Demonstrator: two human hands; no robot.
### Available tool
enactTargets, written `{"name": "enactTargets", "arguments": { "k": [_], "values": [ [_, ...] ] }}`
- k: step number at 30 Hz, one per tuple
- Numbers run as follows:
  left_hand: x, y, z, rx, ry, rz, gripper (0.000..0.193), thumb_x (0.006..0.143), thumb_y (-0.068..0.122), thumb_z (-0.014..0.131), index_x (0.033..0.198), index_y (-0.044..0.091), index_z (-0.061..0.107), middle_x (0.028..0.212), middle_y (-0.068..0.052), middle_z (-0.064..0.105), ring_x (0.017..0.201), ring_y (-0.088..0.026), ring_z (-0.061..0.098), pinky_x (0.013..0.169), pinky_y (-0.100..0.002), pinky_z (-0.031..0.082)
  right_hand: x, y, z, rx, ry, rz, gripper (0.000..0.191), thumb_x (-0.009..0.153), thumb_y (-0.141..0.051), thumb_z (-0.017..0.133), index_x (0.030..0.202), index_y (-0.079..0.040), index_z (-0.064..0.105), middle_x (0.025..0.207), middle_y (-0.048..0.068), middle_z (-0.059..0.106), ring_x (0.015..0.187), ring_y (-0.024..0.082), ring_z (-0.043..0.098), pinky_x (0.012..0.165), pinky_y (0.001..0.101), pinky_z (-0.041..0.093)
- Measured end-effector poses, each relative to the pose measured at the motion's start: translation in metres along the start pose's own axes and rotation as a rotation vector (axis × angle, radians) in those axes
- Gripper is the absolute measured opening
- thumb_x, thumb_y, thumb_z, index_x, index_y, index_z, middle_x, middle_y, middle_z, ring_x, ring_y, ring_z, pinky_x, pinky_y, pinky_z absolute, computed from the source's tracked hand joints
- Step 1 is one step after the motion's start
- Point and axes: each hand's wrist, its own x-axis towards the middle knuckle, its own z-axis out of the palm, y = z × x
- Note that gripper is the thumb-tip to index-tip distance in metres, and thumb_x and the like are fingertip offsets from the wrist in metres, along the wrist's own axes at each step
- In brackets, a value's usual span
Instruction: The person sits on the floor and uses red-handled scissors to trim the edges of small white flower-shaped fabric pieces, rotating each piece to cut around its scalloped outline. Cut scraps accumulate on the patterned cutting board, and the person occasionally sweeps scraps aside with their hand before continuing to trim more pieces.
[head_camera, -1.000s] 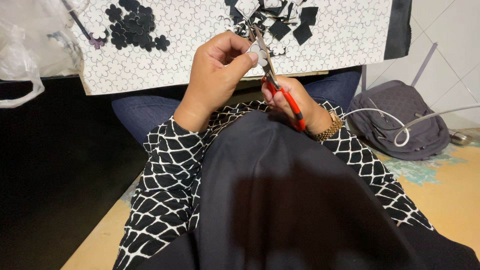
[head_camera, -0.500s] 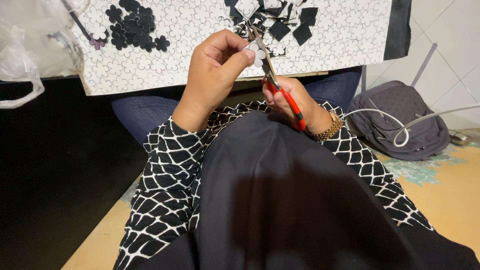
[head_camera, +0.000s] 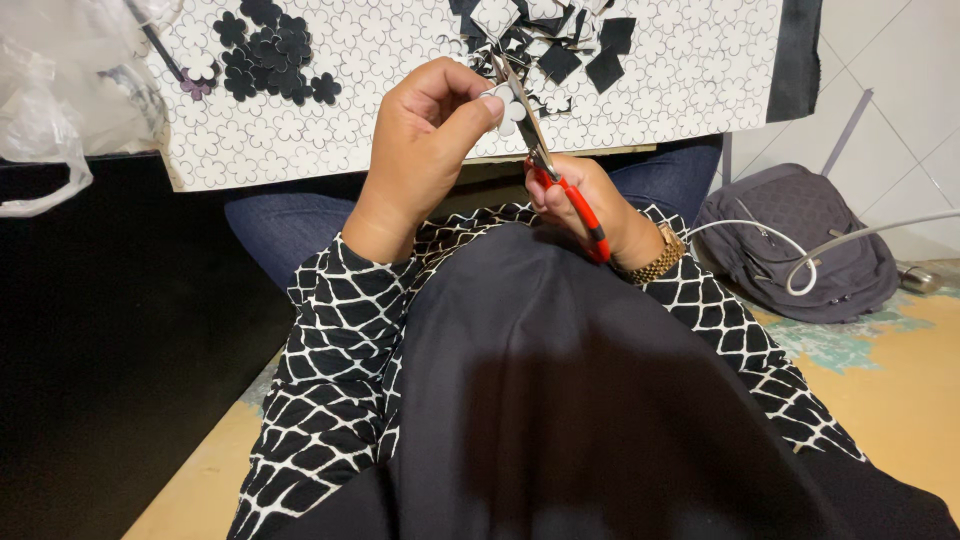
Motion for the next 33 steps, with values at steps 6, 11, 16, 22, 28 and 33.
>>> {"name": "enactTargets", "arguments": {
  "k": [6, 11, 16, 22, 28, 33],
  "values": [
    [-0.001, 0.003, -0.001, -0.005, 0.002, 0.004, 0.007, 0.101, 0.005, 0.070, 0.100, 0.002, 0.064, 0.092, -0.001, 0.068, 0.086, -0.007, 0.062, 0.079, -0.023, 0.050, 0.000, -0.002, 0.001, -0.052, 0.005, -0.023, 0.060, 0.101, -0.067, 0.055, 0.095, -0.008, 0.052, 0.084, -0.002, 0.049, 0.076, 0.007, 0.042, 0.067, 0.0221, 0.037],
    [0.000, 0.005, -0.001, 0.015, 0.012, 0.014, 0.007, 0.102, 0.005, 0.069, 0.099, 0.002, 0.064, 0.091, -0.002, 0.069, 0.085, -0.007, 0.061, 0.079, -0.023, 0.050, 0.000, -0.001, 0.001, -0.059, 0.006, -0.030, 0.061, 0.101, -0.068, 0.055, 0.095, -0.007, 0.052, 0.085, -0.002, 0.049, 0.078, 0.008, 0.043, 0.069, 0.0225, 0.038],
    [0.000, 0.005, 0.000, -0.027, 0.026, 0.014, 0.007, 0.102, 0.005, 0.069, 0.098, 0.002, 0.064, 0.090, -0.002, 0.068, 0.084, -0.007, 0.061, 0.079, -0.023, 0.050, 0.000, -0.002, 0.002, -0.045, 0.005, -0.008, 0.061, 0.100, -0.068, 0.055, 0.095, -0.007, 0.053, 0.084, -0.002, 0.049, 0.077, 0.008, 0.043, 0.069, 0.0227, 0.039],
    [0.000, 0.006, 0.000, 0.028, 0.035, -0.028, 0.006, 0.101, 0.006, 0.070, 0.099, 0.002, 0.066, 0.089, -0.001, 0.069, 0.082, -0.007, 0.062, 0.076, -0.023, 0.051, -0.002, -0.010, 0.006, 0.064, 0.008, 0.112, 0.062, 0.095, -0.069, 0.056, 0.095, -0.007, 0.051, 0.079, -0.002, 0.046, 0.063, 0.006, 0.037, 0.056, 0.0210, 0.032],
    [0.000, 0.003, 0.002, 0.005, -0.014, -0.051, 0.007, 0.101, 0.006, 0.071, 0.099, 0.001, 0.067, 0.090, 0.000, 0.069, 0.084, -0.006, 0.062, 0.078, -0.022, 0.052, 0.002, -0.017, 0.008, 0.080, -0.042, 0.039, 0.064, 0.097, -0.073, 0.055, 0.100, -0.009, 0.050, 0.083, -0.004, 0.045, 0.069, 0.005, 0.037, 0.061, 0.0209, 0.034],
    [0.000, 0.003, 0.003, -0.004, -0.011, -0.049, 0.007, 0.101, 0.006, 0.071, 0.099, 0.001, 0.067, 0.091, 0.000, 0.069, 0.084, -0.006, 0.062, 0.079, -0.022, 0.052, 0.001, -0.016, 0.008, 0.087, -0.027, 0.040, 0.063, 0.098, -0.072, 0.055, 0.099, -0.009, 0.050, 0.083, -0.004, 0.044, 0.070, 0.005, 0.035, 0.062, 0.0206, 0.032]
  ]
}}
